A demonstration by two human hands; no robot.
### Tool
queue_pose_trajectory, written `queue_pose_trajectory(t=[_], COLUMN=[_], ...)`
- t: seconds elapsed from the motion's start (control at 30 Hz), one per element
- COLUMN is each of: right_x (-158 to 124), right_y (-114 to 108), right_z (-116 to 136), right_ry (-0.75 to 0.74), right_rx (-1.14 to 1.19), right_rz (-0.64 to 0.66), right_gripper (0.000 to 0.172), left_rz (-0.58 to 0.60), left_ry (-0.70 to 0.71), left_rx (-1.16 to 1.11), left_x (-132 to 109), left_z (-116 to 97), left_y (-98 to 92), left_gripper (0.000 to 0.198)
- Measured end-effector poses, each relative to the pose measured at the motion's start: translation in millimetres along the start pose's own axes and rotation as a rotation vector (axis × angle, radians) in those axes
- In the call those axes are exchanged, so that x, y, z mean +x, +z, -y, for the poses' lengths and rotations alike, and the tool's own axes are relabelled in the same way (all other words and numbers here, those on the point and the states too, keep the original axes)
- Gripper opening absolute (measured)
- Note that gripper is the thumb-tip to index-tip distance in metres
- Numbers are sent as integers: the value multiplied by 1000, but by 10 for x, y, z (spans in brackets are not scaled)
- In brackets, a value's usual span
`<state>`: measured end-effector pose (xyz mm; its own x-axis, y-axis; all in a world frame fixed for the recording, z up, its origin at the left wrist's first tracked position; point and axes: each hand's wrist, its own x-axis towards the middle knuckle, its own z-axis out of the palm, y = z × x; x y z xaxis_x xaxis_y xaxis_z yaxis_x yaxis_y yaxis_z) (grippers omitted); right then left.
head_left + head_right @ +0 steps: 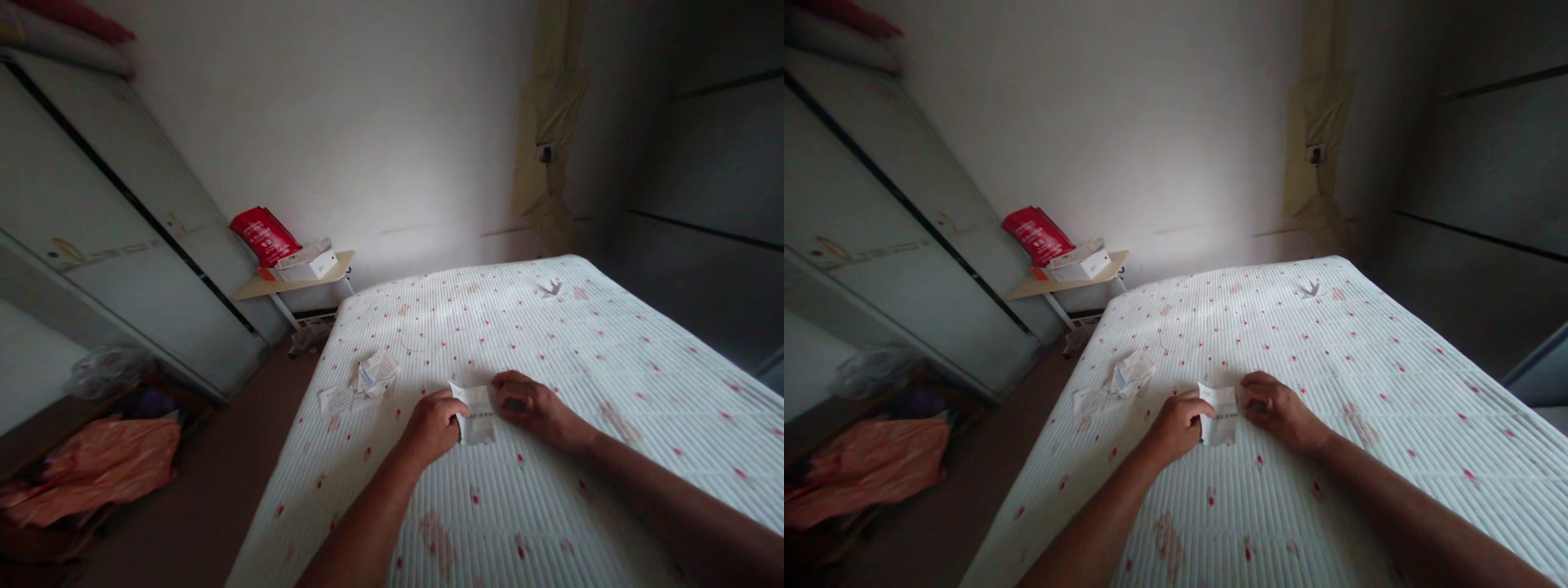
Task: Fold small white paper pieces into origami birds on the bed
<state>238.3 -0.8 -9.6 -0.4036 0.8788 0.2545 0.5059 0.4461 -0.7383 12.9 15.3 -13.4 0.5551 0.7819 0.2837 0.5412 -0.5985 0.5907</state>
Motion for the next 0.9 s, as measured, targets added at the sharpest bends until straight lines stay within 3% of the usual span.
queue_pose_trajectory(t=[0.23, 0.57, 0.9], right_x=[22, 24, 104], right_y=[36, 94, 174], right_z=[121, 69, 153], right_ry=[-84, -92, -70], right_rx=[-137, -239, -143], right_rz=[19, -86, -55], right_gripper=[15, 7, 14], left_rz=[75, 77, 64], left_ry=[34, -21, -30], left_rx=[35, -9, -39], left_x=[-2, -11, -6], left_z=[-23, 10, -35], left_y=[-29, -11, -30], left_gripper=[35, 37, 34])
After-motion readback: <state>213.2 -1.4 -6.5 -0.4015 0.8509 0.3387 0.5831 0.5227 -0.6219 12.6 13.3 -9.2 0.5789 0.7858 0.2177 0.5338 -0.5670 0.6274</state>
